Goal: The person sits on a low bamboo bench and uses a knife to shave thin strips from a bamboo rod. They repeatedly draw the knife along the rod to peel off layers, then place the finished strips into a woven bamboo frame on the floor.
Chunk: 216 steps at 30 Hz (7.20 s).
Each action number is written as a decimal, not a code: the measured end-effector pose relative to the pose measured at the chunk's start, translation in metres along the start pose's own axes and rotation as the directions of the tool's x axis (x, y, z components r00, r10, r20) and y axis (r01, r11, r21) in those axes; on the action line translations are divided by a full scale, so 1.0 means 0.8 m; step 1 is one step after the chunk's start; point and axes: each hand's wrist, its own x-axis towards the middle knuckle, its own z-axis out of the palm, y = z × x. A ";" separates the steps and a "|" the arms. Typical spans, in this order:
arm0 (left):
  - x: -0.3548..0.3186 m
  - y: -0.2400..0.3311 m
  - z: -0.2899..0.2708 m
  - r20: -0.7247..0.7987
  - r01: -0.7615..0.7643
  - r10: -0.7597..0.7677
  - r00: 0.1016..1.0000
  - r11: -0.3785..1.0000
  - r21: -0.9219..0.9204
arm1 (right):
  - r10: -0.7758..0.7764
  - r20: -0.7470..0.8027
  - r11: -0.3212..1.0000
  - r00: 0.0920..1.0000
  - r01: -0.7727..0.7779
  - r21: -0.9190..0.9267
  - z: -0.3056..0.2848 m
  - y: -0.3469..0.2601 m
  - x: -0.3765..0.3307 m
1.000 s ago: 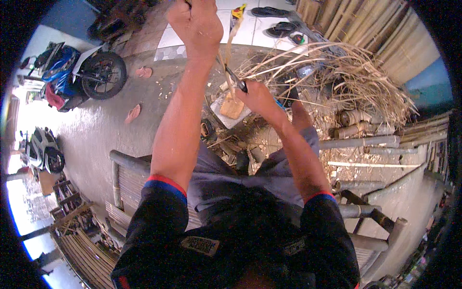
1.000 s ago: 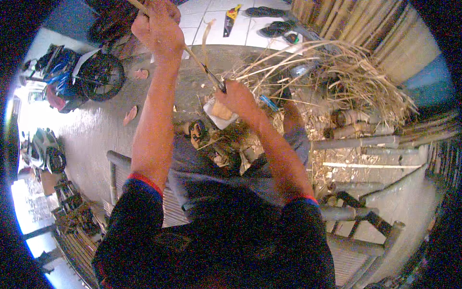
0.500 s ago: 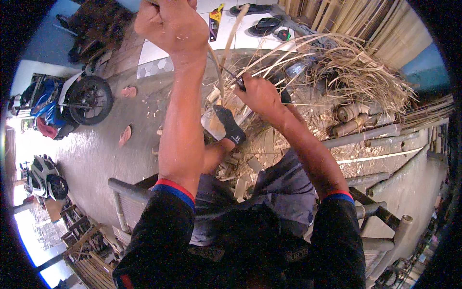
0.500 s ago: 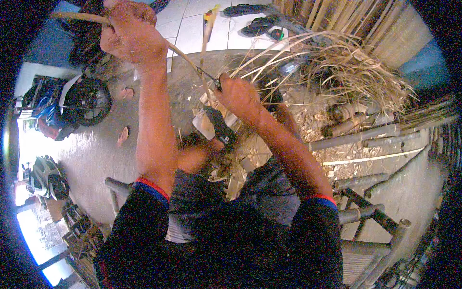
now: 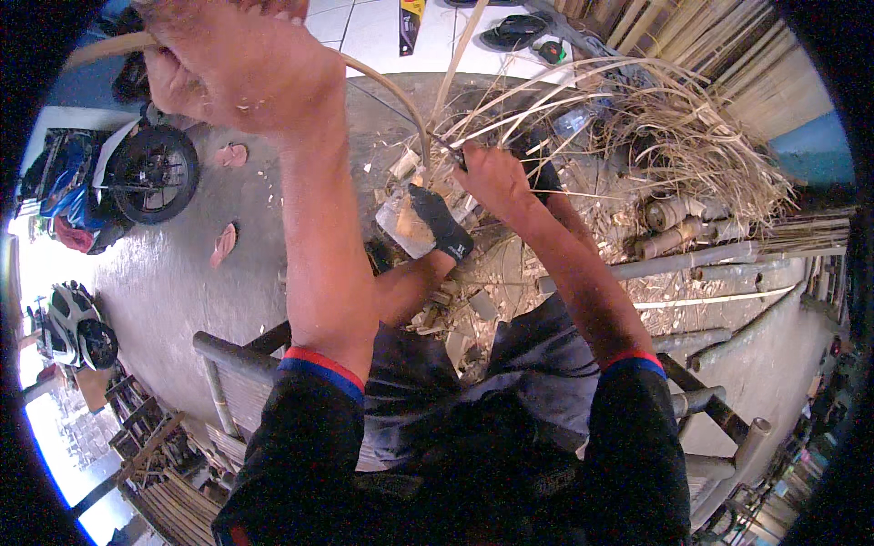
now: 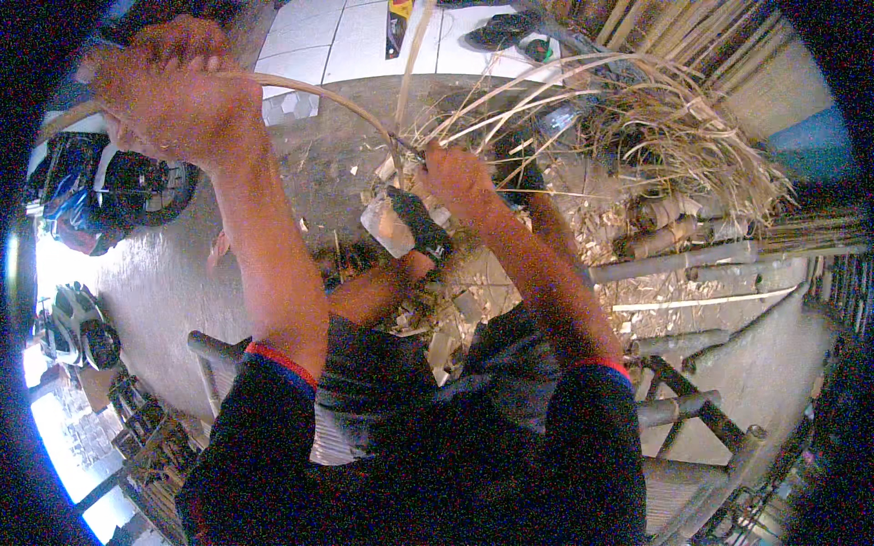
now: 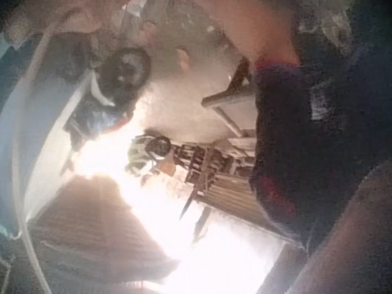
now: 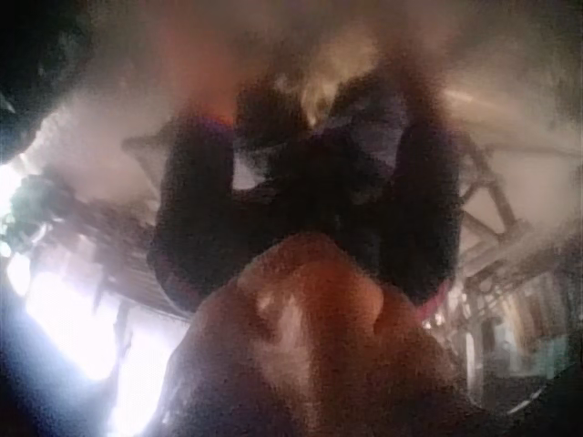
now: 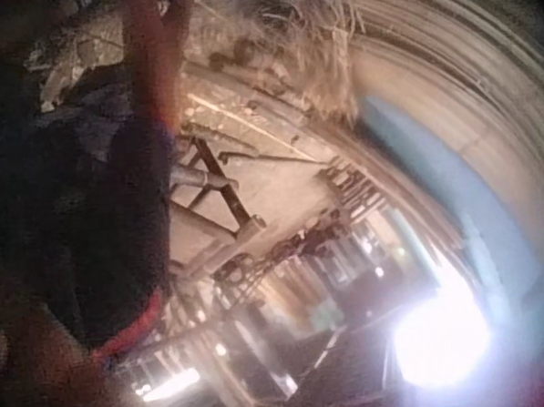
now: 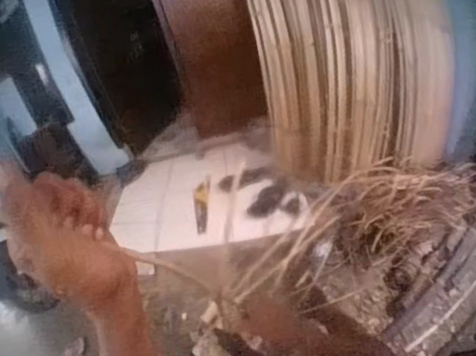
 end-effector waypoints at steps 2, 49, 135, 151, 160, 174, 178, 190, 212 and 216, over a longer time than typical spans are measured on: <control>-0.037 0.004 0.075 -0.187 -0.152 0.232 0.955 0.920 0.361 | -0.058 -0.015 0.998 0.998 0.059 0.030 0.033 0.032 -0.002; -0.208 0.121 -0.079 -0.153 -0.074 0.436 0.887 0.463 0.883 | -0.053 0.106 0.811 0.993 -0.019 0.585 0.002 -0.200 -0.141; -0.123 0.094 -0.050 -0.471 0.178 0.326 0.820 0.636 0.751 | 0.175 0.111 0.888 0.978 -0.206 0.412 0.333 -0.010 -0.136; -0.197 0.147 -0.066 -0.604 0.155 0.148 0.783 0.895 0.419 | 0.083 0.180 0.870 0.980 -0.160 0.467 0.040 -0.169 -0.170; -0.208 0.146 -0.059 -0.642 0.213 0.241 0.728 0.810 0.546 | 0.078 0.123 0.881 0.989 -0.126 0.457 0.075 -0.183 -0.142; -0.194 0.153 -0.077 -0.714 0.287 0.278 0.642 0.777 0.560 | 0.203 0.088 0.915 0.975 -0.221 0.337 0.248 -0.081 -0.135; -0.182 0.144 -0.081 -0.460 0.241 0.414 0.785 0.480 0.844 | 0.366 0.167 0.865 0.915 -0.401 0.301 0.329 0.037 -0.132; -0.204 0.160 -0.066 -0.668 0.342 0.127 0.733 0.780 0.523 | -0.065 0.282 0.891 0.957 -0.072 0.449 0.009 -0.182 -0.138; -0.210 0.138 -0.079 -0.647 0.098 0.103 0.755 0.959 0.267 | -0.001 0.245 0.899 0.970 -0.106 0.425 0.021 -0.175 -0.164; -0.210 0.135 -0.056 -0.631 0.067 0.164 0.758 0.943 0.326 | -0.031 0.155 0.853 0.987 -0.055 0.520 -0.005 -0.222 -0.170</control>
